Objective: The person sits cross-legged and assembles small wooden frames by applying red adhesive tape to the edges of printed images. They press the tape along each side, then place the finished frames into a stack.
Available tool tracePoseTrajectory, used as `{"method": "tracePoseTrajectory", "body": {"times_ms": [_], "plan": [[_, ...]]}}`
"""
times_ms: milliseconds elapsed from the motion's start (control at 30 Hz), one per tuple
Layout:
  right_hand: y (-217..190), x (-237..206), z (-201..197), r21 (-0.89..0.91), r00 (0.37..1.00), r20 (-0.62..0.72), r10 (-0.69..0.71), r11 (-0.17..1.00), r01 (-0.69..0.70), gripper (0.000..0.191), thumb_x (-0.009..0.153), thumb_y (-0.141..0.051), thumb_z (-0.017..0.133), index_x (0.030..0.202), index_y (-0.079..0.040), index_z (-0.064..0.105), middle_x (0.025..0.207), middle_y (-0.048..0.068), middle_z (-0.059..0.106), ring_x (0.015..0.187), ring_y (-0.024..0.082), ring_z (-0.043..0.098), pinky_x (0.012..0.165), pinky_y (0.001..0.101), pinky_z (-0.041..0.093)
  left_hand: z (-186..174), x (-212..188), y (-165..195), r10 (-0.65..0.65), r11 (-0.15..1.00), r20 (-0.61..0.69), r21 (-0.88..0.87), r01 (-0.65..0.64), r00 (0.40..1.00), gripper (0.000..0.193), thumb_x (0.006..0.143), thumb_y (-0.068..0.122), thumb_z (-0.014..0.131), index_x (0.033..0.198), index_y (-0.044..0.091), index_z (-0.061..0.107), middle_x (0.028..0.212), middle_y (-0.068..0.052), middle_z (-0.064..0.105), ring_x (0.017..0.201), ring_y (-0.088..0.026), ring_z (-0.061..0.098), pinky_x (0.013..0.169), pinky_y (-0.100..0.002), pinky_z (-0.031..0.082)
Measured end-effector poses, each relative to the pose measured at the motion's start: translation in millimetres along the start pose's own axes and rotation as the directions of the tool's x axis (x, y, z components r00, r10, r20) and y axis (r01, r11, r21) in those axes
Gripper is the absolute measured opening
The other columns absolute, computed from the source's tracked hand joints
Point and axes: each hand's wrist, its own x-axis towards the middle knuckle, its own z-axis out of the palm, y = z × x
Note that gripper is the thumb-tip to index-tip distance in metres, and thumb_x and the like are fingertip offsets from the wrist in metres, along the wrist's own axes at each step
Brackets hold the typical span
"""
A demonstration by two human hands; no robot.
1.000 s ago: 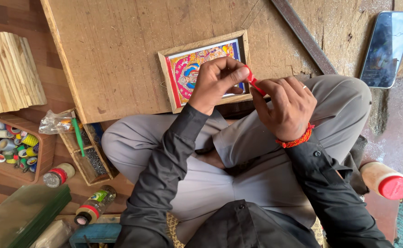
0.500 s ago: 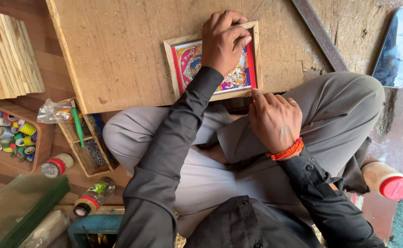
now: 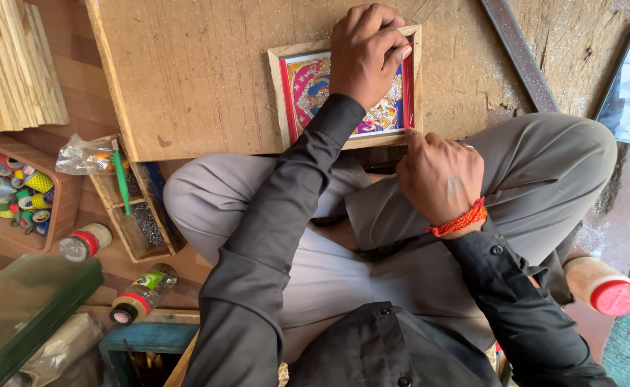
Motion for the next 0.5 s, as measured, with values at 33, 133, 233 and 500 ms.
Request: {"method": "tracePoseTrajectory", "body": {"times_ms": [33,133,233,500], "plan": [[0.0,1.4,-0.1,0.001,1.000,-0.003,-0.004,1.000,0.004,0.021,0.087,-0.019,0.066,0.104,-0.008,0.073,0.074,0.010,0.065,0.067,0.030,0.067,0.061,0.0426,0.050,-0.6,-0.4,0.0,0.002,1.000,0.001,-0.002,-0.002,1.000,0.018,0.081,0.019,0.084,0.080,0.014,0.067,0.107,0.005,0.062,0.107,-0.022,0.056,0.093,-0.043,0.043],[-0.9,7.2,0.9,0.021,0.997,0.072,0.030,0.999,-0.032,0.017,0.085,-0.021,0.066,0.094,-0.007,0.069,0.075,0.011,0.067,0.068,0.032,0.069,0.060,0.0454,0.051,-1.1,-1.4,0.4,0.003,1.000,0.002,0.012,-0.003,1.000,0.019,0.082,0.019,0.084,0.080,0.014,0.066,0.108,0.004,0.062,0.105,-0.022,0.056,0.093,-0.043,0.044],[-2.5,14.9,5.1,0.007,0.990,0.135,0.037,0.999,-0.039,0.021,0.083,-0.025,0.068,0.089,-0.005,0.066,0.075,0.013,0.068,0.065,0.034,0.069,0.055,0.0464,0.051,0.4,-3.4,1.3,0.002,0.999,0.006,0.032,-0.003,1.000,0.019,0.082,0.019,0.084,0.080,0.014,0.066,0.107,0.004,0.062,0.103,-0.023,0.056,0.093,-0.043,0.043],[1.5,31.1,10.6,-0.005,0.997,0.068,-0.034,0.999,0.035,0.041,0.086,-0.015,0.063,0.126,-0.009,0.070,0.080,0.012,0.066,0.067,0.030,0.068,0.050,0.0435,0.050,-14.7,-2.5,-22.8,-0.066,0.976,-0.190,0.194,0.103,0.980,0.019,0.080,0.020,0.084,0.080,0.016,0.066,0.106,0.006,0.061,0.101,-0.022,0.056,0.094,-0.045,0.041]]}}
